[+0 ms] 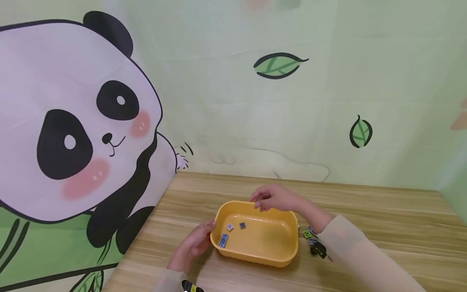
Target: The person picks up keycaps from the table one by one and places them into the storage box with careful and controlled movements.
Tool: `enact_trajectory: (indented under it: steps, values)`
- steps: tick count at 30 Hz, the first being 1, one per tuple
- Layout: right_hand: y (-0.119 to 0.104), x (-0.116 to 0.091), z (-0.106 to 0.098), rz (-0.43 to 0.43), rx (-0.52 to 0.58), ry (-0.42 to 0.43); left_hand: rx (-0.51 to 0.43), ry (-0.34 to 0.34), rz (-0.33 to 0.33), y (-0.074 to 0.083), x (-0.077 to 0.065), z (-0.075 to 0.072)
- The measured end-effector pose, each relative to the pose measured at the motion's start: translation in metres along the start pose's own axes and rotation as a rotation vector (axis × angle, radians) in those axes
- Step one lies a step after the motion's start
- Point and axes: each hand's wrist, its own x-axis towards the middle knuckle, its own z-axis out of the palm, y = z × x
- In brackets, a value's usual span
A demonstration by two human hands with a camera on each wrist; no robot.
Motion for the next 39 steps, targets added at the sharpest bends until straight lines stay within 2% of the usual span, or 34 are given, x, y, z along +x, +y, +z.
enact_trajectory:
  steps: [11,20,33,39]
  values:
    - [0.01,-0.032,-0.017,-0.017,0.056,0.085,-0.006,0.021,-0.003,0.004,0.002,0.0]
    - [0.021,-0.058,-0.028,0.012,0.07,0.151,0.005,-0.016,0.002,0.003,0.001,-0.001]
    - [0.035,-0.096,-0.034,-0.026,0.07,0.194,0.016,-0.02,-0.004,0.003,0.001,-0.001]
    - [0.046,-0.113,-0.033,-0.034,0.107,0.199,0.012,-0.023,-0.011,0.003,0.0,0.001]
